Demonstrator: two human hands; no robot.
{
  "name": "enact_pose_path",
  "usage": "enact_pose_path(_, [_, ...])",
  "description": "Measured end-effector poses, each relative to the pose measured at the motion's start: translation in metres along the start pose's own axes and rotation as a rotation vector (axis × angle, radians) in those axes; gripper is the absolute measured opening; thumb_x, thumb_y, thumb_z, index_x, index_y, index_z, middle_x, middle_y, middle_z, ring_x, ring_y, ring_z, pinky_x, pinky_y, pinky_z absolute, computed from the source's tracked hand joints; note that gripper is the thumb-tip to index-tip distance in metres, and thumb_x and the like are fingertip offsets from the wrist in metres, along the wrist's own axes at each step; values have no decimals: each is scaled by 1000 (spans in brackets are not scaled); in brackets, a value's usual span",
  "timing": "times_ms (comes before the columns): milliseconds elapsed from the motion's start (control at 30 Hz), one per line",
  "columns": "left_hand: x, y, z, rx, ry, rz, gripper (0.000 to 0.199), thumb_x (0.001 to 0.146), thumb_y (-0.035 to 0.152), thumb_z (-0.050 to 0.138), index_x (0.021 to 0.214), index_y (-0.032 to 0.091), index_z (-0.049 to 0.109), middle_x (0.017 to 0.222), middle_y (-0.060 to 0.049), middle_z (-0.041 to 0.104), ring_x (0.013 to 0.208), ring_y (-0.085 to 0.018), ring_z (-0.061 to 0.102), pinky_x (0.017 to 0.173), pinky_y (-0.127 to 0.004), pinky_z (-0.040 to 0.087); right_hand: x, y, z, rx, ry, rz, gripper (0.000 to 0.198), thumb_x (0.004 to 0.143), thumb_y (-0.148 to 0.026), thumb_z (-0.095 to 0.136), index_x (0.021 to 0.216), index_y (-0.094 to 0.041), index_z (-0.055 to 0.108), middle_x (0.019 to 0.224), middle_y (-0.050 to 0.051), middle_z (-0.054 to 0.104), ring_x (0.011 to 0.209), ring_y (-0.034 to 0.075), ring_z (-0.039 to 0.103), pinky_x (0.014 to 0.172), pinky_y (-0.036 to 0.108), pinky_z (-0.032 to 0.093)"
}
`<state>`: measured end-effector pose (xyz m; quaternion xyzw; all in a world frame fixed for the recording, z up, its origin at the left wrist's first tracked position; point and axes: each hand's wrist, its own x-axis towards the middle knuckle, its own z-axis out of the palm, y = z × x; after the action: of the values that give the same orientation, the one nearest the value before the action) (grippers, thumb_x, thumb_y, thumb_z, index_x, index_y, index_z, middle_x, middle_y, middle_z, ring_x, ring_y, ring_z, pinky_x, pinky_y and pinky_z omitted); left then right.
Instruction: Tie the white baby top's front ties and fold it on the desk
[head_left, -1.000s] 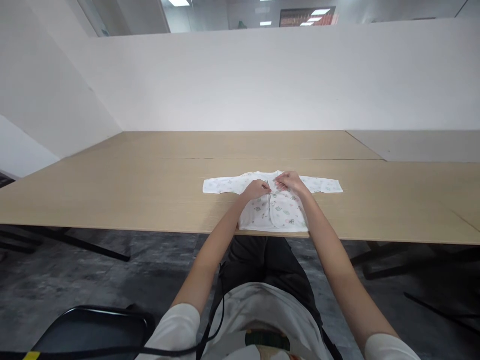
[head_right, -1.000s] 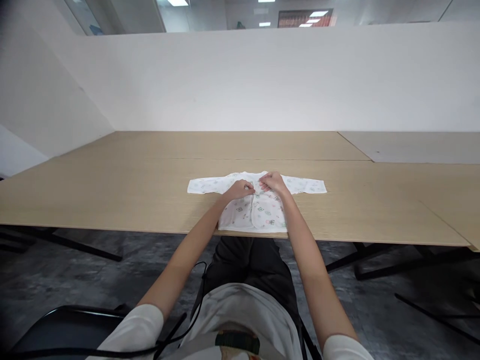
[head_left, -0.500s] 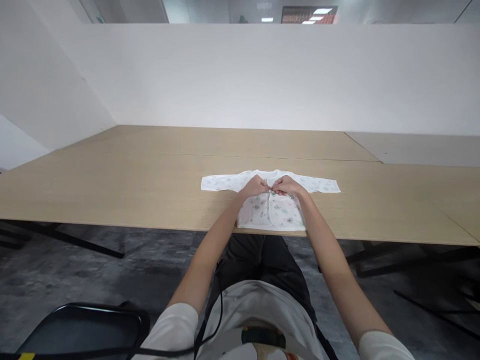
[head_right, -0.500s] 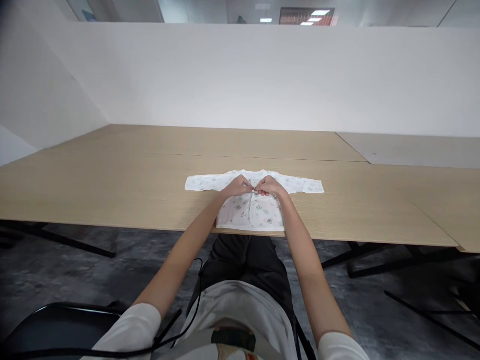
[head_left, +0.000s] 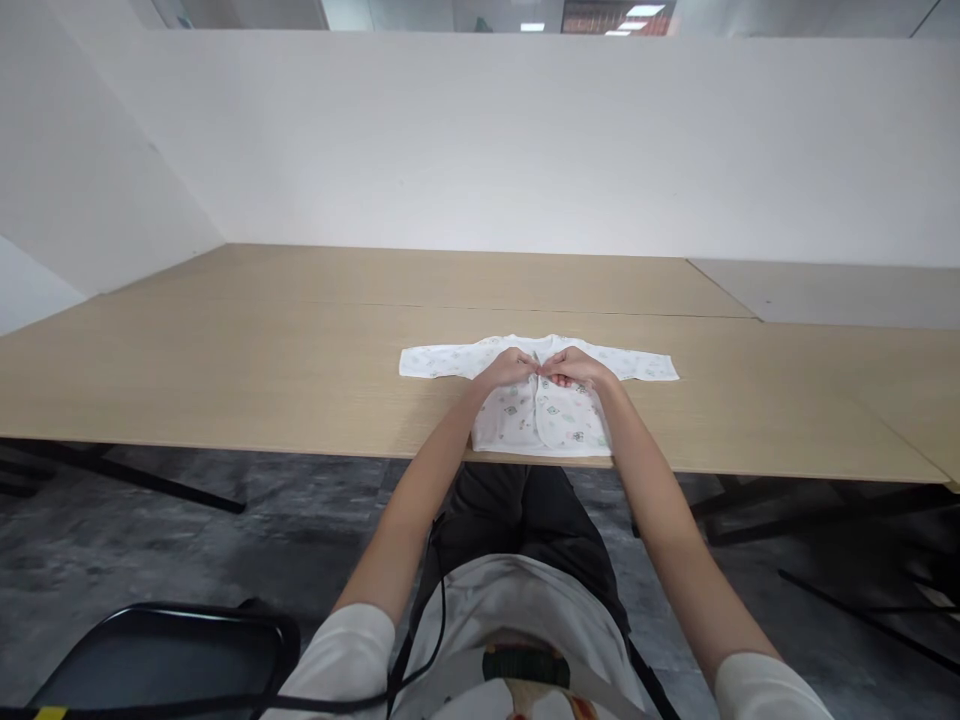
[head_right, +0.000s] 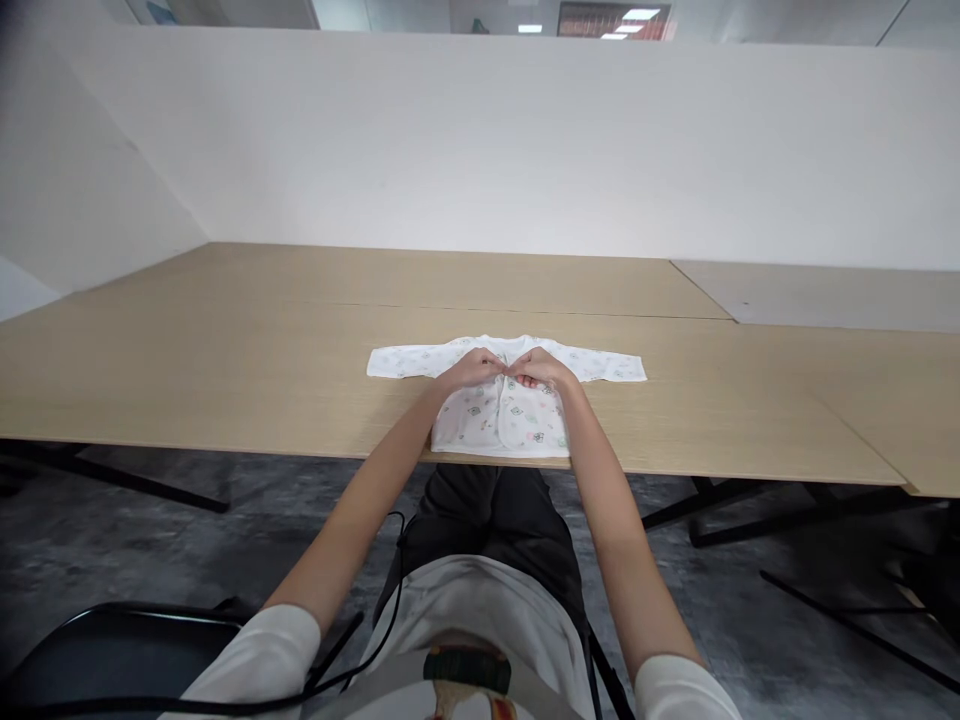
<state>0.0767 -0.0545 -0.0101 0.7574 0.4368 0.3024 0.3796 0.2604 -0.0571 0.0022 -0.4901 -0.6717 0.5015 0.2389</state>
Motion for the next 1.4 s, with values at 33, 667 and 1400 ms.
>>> enact_pose_path(33, [-1, 2, -1, 4, -21, 12, 22, 66, 32, 60, 71, 14, 72, 66, -1, 62, 61, -11, 50, 59, -23, 41, -1, -1, 0, -15, 10, 9, 26, 62, -28, 73, 48, -17, 54, 42, -2, 46, 38, 7, 38, 37, 22, 30])
enact_pose_path(667, [-7, 6, -15, 109, -497, -52, 20, 60, 34, 71, 63, 14, 73, 49, 2, 53, 45, -6, 37, 47, -22, 30, -6, -4, -6, -221, -524, 5, 19, 66, -32, 70, 68, -13, 69, 46, -4, 50, 40, 7, 40, 41, 21, 33])
enact_pose_path(1400, [-8, 13, -14, 154, -489, -43, 23, 60, 33, 66, 67, 12, 72, 55, 1, 56, 53, -9, 45, 53, -22, 33, 0, -2, 1, -241, -508, -24, 12, 65, -24, 65, 61, -14, 63, 41, -7, 42, 38, 5, 32, 38, 20, 25])
